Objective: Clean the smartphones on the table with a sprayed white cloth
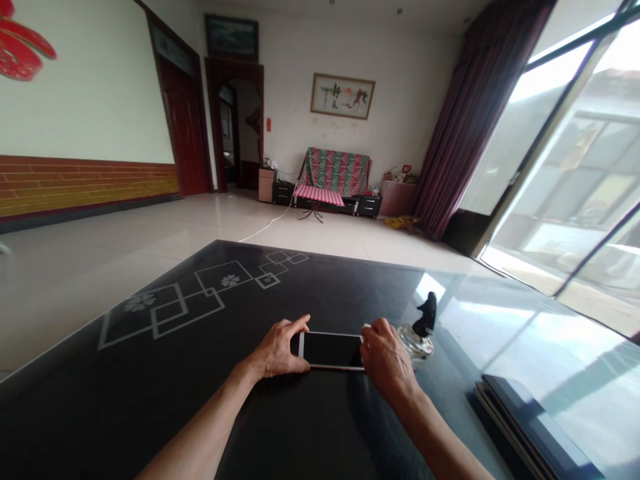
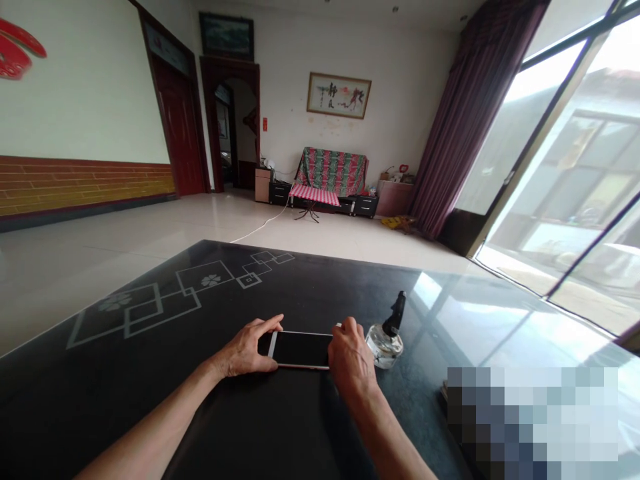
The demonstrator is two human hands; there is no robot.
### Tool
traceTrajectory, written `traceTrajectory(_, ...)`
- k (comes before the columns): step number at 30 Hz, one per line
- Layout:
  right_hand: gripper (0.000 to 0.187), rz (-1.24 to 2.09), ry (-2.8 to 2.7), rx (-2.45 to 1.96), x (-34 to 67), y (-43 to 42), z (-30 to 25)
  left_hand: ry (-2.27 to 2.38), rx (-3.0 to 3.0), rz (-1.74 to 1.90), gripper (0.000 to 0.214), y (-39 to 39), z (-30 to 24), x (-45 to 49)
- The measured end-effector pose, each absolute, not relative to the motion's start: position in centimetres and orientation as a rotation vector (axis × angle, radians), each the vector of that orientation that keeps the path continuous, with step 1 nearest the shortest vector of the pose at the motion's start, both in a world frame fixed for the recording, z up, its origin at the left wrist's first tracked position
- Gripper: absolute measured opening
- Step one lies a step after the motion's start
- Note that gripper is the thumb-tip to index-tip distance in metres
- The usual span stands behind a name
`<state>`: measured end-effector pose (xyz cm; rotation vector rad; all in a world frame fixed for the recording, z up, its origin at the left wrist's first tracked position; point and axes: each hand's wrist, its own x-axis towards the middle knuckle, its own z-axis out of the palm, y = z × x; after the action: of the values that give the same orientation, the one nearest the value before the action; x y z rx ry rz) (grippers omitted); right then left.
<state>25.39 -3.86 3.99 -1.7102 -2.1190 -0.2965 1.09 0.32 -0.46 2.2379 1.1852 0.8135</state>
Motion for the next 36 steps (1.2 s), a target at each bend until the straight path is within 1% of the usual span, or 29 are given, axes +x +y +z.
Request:
traceTrajectory(3, 0.020, -0.262, -2.160, -1.645, 23.3, -3.3, 3.9, 1.190, 2.233, 0.807, 0.091, 0.3, -0.4, 1.2)
traceTrajectory(10, 0.016, -0.178, -2.187, -1.605, 18.8, -2.3, 1.6, 1.184, 2.238, 0.831, 0.093, 0.5, -0.6, 1.3)
traceTrajectory(19, 0.019, -0.160, -2.119, -1.715, 22.3, -2.2, 1.4, 1.172, 2.242, 0.813, 0.091, 0.6, -0.7, 1.1)
traceTrajectory(22, 0.017, -0.165, -2.137, -1.744, 23.9, -1.9, 2.0, 1.169, 2.240, 0.808, 0.090, 0.5, -0.6, 1.0)
traceTrajectory(28, 0.022, -0.236, -2.125, -1.776, 26.6, -1.4, 4.0, 1.174, 2.248, 0.819, 0.090, 0.5, -0.7, 1.1)
traceTrajectory(31, 0.021, -0.255, -2.124, -1.732, 26.0, -1.8, 4.1, 1.182, 2.241, 0.820, 0.090, 0.5, -0.6, 1.1)
traceTrajectory(36, 0.020, -0.194, -2.208, -1.574, 23.0, -3.0, 2.5, 1.189, 2.250, 0.830, 0.090, 0.3, -0.3, 1.3)
